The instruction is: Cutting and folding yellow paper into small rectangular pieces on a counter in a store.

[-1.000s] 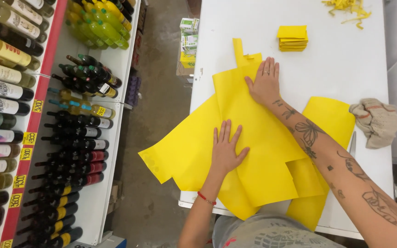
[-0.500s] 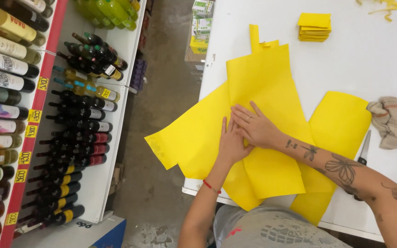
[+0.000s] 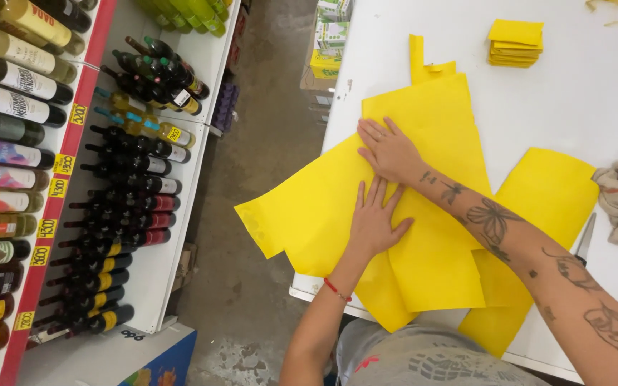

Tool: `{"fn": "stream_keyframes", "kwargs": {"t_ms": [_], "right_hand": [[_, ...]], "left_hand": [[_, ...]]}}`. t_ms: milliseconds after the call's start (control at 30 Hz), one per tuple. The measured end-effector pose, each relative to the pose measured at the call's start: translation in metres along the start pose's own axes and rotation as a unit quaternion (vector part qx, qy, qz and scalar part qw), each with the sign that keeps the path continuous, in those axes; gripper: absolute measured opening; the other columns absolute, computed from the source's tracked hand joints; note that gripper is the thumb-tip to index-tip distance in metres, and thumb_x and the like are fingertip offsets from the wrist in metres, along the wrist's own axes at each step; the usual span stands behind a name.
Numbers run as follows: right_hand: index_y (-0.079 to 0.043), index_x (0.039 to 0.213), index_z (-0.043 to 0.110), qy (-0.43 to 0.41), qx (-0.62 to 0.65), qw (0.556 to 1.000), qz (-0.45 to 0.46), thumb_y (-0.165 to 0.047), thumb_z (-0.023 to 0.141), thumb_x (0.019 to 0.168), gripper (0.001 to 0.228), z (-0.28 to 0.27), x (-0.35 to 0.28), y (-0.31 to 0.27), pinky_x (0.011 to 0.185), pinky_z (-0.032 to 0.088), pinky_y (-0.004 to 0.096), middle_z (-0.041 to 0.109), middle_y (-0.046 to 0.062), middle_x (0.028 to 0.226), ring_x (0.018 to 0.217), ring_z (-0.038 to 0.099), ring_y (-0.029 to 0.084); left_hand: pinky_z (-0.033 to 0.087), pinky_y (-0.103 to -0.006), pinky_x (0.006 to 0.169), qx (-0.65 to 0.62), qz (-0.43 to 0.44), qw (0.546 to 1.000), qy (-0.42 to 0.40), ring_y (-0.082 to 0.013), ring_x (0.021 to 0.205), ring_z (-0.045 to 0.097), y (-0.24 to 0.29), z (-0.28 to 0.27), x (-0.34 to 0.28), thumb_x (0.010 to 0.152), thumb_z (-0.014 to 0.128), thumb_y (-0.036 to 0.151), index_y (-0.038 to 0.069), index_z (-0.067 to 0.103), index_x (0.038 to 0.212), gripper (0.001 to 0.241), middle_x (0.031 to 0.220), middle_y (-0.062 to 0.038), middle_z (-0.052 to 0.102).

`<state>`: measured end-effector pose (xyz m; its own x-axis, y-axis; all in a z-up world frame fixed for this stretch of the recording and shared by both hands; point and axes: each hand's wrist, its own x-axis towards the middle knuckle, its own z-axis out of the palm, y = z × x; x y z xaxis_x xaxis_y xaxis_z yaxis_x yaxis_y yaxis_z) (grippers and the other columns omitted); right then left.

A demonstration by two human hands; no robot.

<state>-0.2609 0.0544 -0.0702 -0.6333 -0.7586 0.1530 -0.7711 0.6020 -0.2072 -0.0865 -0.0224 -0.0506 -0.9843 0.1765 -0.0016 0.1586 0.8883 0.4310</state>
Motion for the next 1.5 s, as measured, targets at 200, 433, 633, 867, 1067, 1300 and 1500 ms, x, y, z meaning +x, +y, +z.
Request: {"fn": "stream_keyframes", "kwargs": {"t_ms": [200,433,633,867,1067,1300,1500], "right_hand": [[-0.006,0.158,0.044,0.004,-0.009,0.998,0.056,-0.054,0.025,0.111,0.069,0.027,0.053,0.019,0.129,0.010,0.045,0.040,0.014,0.164,0.154,0.033,0.024],[0.002,0.157,0.043,0.054,-0.040,0.996,0.065,-0.057,0.033,0.110,0.076,0.000,0.001,0.051,0.129,0.015,0.049,0.038,0.021,0.164,0.155,0.030,0.032],[0.009,0.158,0.037,0.064,-0.039,0.986,0.147,-0.058,0.034,0.110,0.083,-0.025,-0.065,0.088,0.128,0.012,0.049,0.032,0.028,0.166,0.156,0.024,0.037],[0.012,0.156,0.036,0.063,-0.026,0.982,0.176,-0.062,0.032,0.107,0.089,-0.031,-0.143,0.026,0.128,0.009,0.051,0.027,0.034,0.165,0.156,0.020,0.043],[0.017,0.155,0.034,0.087,-0.031,0.985,0.144,-0.057,0.040,0.107,0.089,-0.038,-0.155,0.012,0.126,0.015,0.053,0.028,0.037,0.163,0.153,0.023,0.047],[0.019,0.158,0.027,0.068,-0.036,0.986,0.147,-0.054,0.033,0.109,0.088,-0.046,-0.151,0.008,0.127,0.012,0.051,0.023,0.036,0.165,0.155,0.019,0.045],[0.019,0.157,0.028,0.070,-0.037,0.986,0.147,-0.055,0.031,0.109,0.088,-0.048,-0.153,0.003,0.126,0.012,0.054,0.025,0.036,0.164,0.155,0.019,0.044]], "left_hand": [[0.001,-0.0560,0.130,-0.004,0.010,1.000,0.010,-0.0299,0.162,0.010,0.001,-0.004,-0.002,0.096,0.040,0.063,0.027,0.029,0.162,0.076,0.173,-0.015,0.019],[-0.001,-0.0546,0.130,0.008,0.004,1.000,-0.014,-0.0285,0.162,0.008,0.000,-0.001,-0.001,0.094,0.039,0.066,0.029,0.027,0.163,0.079,0.173,-0.014,0.017],[-0.001,-0.0539,0.130,0.039,0.007,0.999,-0.009,-0.0290,0.162,0.008,-0.002,0.004,-0.003,0.095,0.041,0.066,0.028,0.028,0.163,0.079,0.173,-0.014,0.017],[-0.002,-0.0556,0.130,0.059,0.024,0.998,0.020,-0.0293,0.162,0.008,-0.004,0.013,-0.007,0.096,0.039,0.068,0.026,0.027,0.164,0.080,0.173,-0.016,0.017],[0.008,-0.0560,0.130,0.145,0.092,0.984,0.055,-0.0300,0.160,0.015,0.005,0.019,-0.025,0.103,0.037,0.061,0.010,0.029,0.161,0.078,0.170,-0.016,0.023],[0.018,-0.0458,0.133,0.128,0.209,0.969,0.026,-0.0338,0.158,0.022,0.024,0.020,-0.091,0.109,0.030,0.041,-0.006,0.029,0.158,0.068,0.167,-0.021,0.027],[0.019,-0.0438,0.132,0.087,0.321,0.941,-0.059,-0.0297,0.159,0.025,0.030,0.012,-0.167,0.110,0.030,0.036,-0.001,0.029,0.160,0.062,0.169,-0.016,0.028]]}}
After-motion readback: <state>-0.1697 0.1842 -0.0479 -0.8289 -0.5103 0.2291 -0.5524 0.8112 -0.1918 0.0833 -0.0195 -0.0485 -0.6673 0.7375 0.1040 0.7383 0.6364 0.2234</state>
